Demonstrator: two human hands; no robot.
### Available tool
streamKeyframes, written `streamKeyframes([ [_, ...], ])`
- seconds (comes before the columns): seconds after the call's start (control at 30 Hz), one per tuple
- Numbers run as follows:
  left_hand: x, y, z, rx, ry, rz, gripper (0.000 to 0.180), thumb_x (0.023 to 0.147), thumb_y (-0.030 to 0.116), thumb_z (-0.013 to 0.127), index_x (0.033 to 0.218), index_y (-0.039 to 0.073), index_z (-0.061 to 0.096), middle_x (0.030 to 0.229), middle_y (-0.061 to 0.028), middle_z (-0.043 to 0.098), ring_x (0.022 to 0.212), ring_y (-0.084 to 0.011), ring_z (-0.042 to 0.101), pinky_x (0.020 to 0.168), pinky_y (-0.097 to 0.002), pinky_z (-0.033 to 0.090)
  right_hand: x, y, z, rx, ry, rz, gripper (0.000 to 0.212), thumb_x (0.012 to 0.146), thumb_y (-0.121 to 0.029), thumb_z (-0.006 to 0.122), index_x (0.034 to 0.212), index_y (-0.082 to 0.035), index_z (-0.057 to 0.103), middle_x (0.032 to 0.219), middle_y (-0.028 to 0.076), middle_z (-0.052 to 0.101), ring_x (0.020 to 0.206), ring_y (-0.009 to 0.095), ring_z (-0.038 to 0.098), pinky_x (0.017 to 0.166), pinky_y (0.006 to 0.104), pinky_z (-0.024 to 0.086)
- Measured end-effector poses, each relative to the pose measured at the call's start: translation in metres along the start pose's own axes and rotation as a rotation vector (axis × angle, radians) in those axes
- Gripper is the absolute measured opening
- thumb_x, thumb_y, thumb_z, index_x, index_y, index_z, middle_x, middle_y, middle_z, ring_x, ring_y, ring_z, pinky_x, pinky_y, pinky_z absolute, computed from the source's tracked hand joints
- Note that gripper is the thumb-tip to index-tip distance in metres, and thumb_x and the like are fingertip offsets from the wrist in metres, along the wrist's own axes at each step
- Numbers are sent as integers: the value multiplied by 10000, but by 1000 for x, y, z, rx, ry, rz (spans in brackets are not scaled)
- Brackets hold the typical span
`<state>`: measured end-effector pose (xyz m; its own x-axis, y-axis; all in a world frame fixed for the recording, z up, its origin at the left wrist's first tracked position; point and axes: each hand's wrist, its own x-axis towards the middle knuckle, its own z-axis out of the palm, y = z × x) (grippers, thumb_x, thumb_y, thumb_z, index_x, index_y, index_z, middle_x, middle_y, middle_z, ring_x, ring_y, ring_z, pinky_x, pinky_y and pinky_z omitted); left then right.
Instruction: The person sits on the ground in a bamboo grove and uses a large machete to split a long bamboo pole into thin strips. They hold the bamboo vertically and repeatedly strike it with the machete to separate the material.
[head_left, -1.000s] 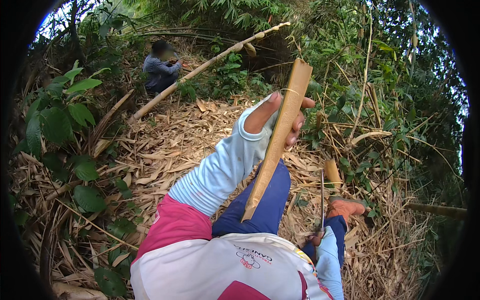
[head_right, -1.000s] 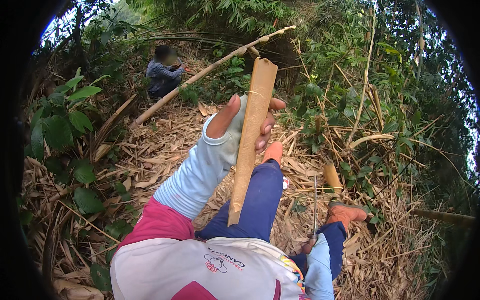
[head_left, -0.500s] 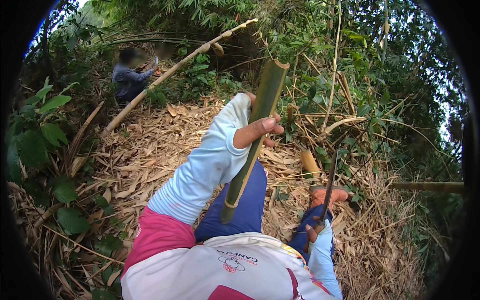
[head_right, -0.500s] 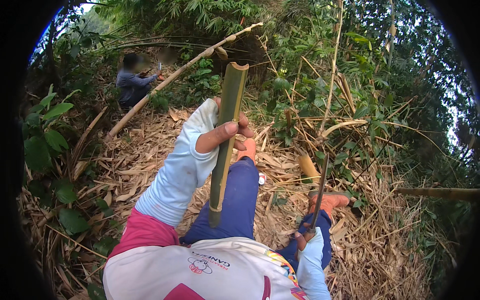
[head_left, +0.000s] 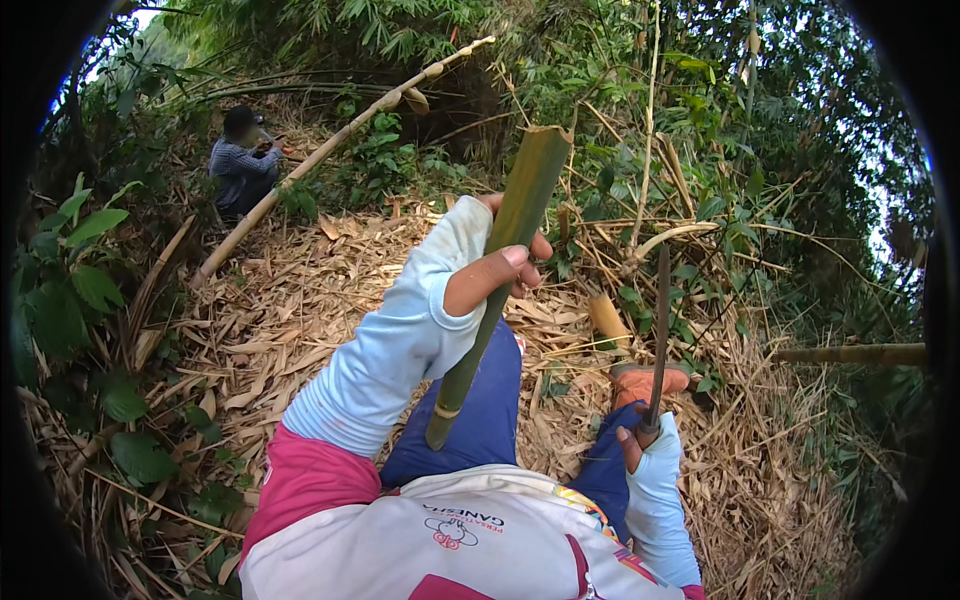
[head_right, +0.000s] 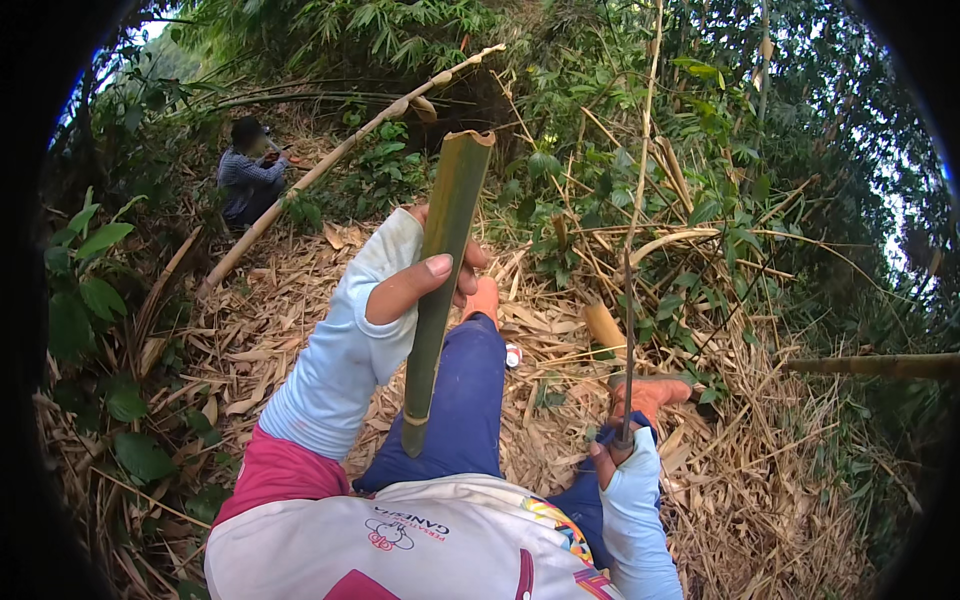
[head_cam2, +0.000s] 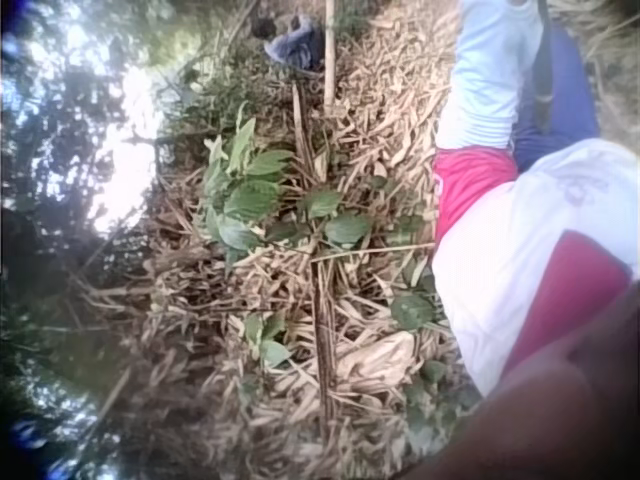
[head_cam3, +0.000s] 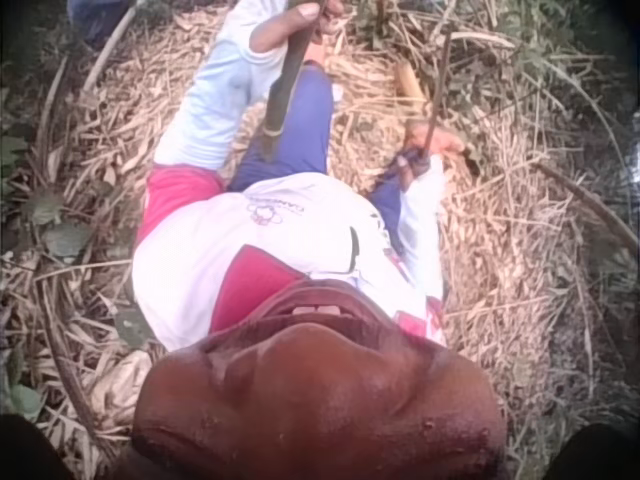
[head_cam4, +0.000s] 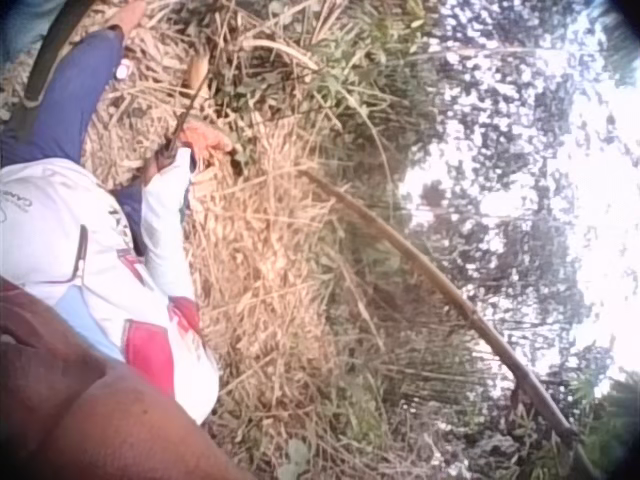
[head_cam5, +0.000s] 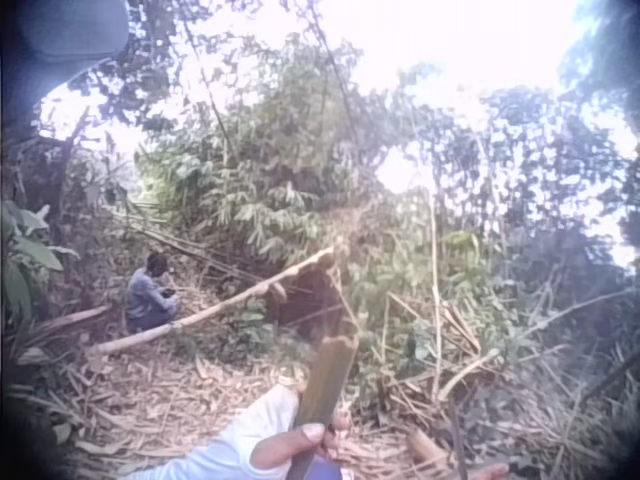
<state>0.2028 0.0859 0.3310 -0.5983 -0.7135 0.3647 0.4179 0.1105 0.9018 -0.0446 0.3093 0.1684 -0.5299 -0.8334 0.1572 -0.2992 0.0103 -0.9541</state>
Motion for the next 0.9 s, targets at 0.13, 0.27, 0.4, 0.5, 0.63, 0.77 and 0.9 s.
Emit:
streamKeyframes([
  [0.13,-2,1,-1,1,-31,-3,623,885,229,616,1390,-40,369,1057,-91,602,909,-148,593,799,-297,515,4,-31,3,-126,26,-114,329,803,29,695,1105,2,568,853,33,573,738,102,548,691,248,456],
  [0.27,-3,-5,-4,2,-77,20,634,888,230,624,1401,-43,369,1042,-74,603,917,-163,605,805,-315,523,10,-61,2,-281,-19,-200,306,741,78,679,1025,-5,602,880,81,601,794,160,583,741,277,469],
  [0.4,-2,-13,-5,-45,-99,67,564,882,263,697,1307,-30,469,1009,-92,612,834,-147,626,728,-306,545,29,-70,-4,-393,-33,-519,318,716,74,675,1010,-26,608,896,86,631,807,195,608,747,299,483],
  [0.5,-2,-18,-7,-84,-109,83,647,848,299,732,1315,-53,454,1006,-101,622,862,-175,645,783,-342,551,35,-85,-7,-521,8,-602,387,617,80,660,985,-34,624,937,116,639,886,284,613,816,341,484],
  [0.63,-4,-24,-13,-211,-161,97,760,802,347,778,1326,-84,434,1003,-114,635,901,-212,669,856,-389,558,35,-110,-8,-658,41,-604,439,612,57,671,1038,-51,653,923,123,667,862,301,639,778,360,507],
  [0.77,-11,-21,-15,-278,-172,104,875,757,395,825,1337,-114,413,999,-126,648,939,-249,693,929,-436,566,37,-130,-2,-749,2,-629,463,668,85,770,1092,-55,647,925,109,657,802,219,657,700,310,514],
  [0.9,-18,-20,-8,-142,-97,145,538,860,118,697,1326,-34,474,1037,-148,649,746,-180,664,630,-298,558,41,-145,8,-850,1,-616,454,681,62,780,1103,-51,657,911,110,658,799,227,658,704,303,510],
])
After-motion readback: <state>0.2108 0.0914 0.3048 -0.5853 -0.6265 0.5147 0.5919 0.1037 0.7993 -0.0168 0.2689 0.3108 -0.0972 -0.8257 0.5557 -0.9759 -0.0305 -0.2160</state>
